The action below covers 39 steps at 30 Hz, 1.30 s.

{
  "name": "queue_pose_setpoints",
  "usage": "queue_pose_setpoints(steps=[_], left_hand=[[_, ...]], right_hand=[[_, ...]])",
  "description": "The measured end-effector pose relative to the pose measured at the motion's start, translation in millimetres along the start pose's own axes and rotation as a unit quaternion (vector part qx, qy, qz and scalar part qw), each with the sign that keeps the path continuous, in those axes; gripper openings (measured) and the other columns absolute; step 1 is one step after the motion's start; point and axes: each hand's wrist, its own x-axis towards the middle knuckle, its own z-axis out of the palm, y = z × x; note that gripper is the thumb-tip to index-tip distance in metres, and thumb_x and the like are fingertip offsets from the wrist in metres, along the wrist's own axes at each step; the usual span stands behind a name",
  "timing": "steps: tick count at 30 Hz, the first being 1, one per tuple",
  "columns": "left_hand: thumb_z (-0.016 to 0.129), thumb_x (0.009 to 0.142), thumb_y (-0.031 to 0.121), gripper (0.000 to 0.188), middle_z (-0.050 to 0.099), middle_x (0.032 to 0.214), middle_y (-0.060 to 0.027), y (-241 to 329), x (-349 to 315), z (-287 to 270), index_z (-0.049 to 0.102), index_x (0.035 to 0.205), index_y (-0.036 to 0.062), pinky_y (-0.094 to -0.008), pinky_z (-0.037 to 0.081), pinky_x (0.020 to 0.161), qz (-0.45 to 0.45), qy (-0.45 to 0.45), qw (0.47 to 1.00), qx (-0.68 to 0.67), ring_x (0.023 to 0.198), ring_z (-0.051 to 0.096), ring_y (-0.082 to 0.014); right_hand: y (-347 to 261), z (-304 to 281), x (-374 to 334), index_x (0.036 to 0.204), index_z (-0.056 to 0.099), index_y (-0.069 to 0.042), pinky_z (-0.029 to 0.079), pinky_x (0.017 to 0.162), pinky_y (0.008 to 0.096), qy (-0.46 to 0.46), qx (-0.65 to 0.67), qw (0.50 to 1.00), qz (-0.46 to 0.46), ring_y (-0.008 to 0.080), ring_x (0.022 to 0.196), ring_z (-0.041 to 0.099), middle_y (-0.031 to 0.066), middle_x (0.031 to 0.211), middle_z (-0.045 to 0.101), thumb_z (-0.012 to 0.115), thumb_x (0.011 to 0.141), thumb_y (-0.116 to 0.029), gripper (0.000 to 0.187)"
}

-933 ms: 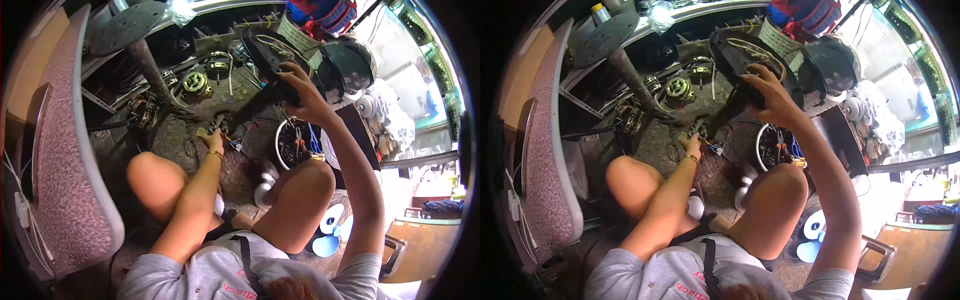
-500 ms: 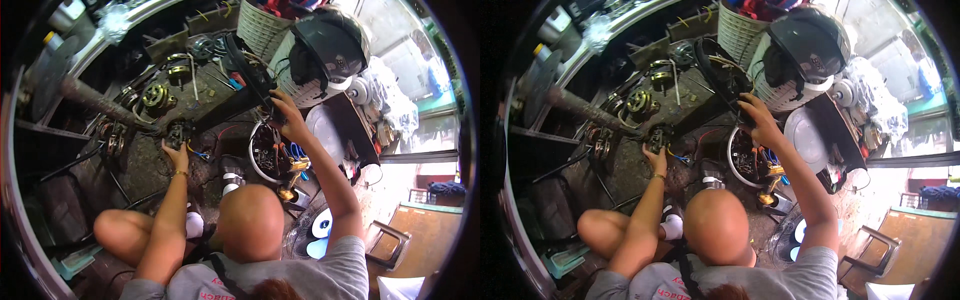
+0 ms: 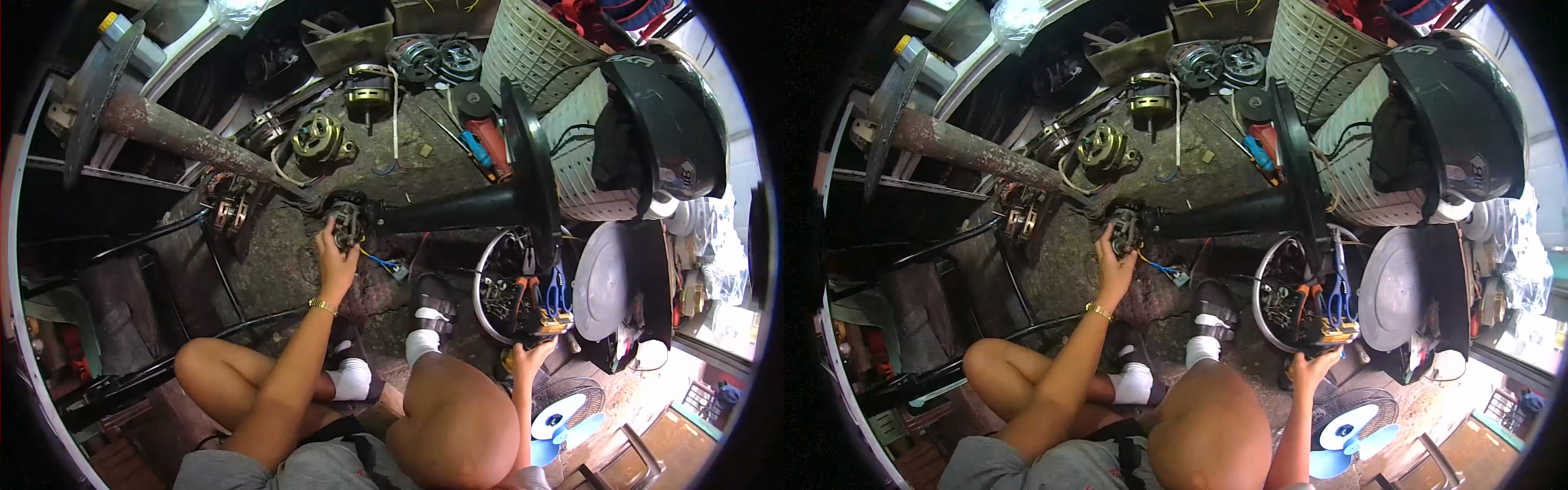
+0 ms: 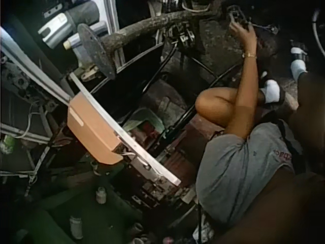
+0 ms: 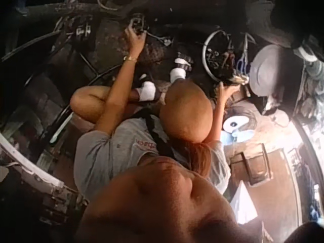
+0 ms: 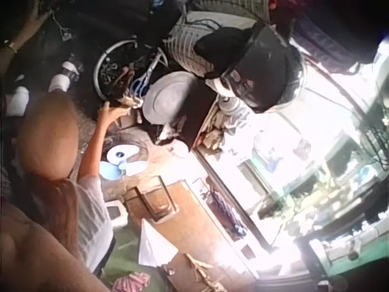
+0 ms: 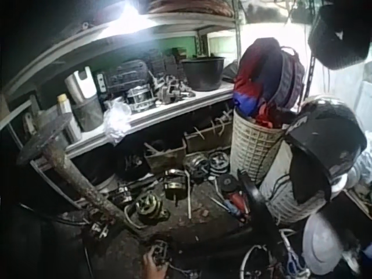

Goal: The person disassembles an electric fan by unscrewing the motor and base covers with a power drill and a screwdriver, cutting internal wires with scissors, and detaching the motor assembly.

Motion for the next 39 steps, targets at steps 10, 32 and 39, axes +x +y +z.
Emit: queue_pose_setpoints(steps=[10, 32, 39], left_hand=[[0.077, 0.071, 0.013, 0.079, 0.035, 0.128, -0.0193, 16.8, 3.8, -25.3, 0.035, 0.137, 0.0054, -0.0417, 0.042, 0.098, 0.041, -0.05, 0.995, 0.071, 0.119, 0.043, -0.038], [0.078, 0.072, 0.017, 0.068, 0.042, 0.119, -0.0189, 22.6, 7.1, -20.9, 0.044, 0.131, 0.0077, -0.0437, 0.047, 0.088, 0.046, -0.022, 0.996, 0.076, 0.107, 0.05, -0.0387], [0.074, 0.076, 0.007, 0.038, 0.04, 0.124, -0.0149, 22.1, 0.7, -16.8, 0.056, 0.11, 0.0059, -0.0318, 0.06, 0.074, -0.017, -0.044, 0.999, 0.022, 0.106, 0.055, -0.0275]], right_hand=[[-15.4, -35.9, 25.9, 0.138, 0.032, 0.004, 0.034, 0.105, 0.0358, -0.019, 0.137, 0.98, 0.142, 0.0295, 0.117, 0.048, 0.0196, 0.131, 0.045, 0.07, 0.07, -0.006, 0.079], [-233.4, 21.4, 56.4, 0.108, 0.061, -0.001, 0.054, 0.069, 0.0296, -0.513, 0.329, 0.784, 0.121, 0.0137, 0.077, 0.064, 0.0046, 0.092, 0.066, 0.076, 0.077, -0.009, 0.035], [-256.9, 52.4, 83.9, 0.108, 0.062, 0.002, 0.054, 0.064, 0.0297, -0.565, 0.307, 0.711, 0.283, 0.0159, 0.078, 0.063, 0.0067, 0.091, 0.067, 0.075, 0.078, -0.015, 0.037]])
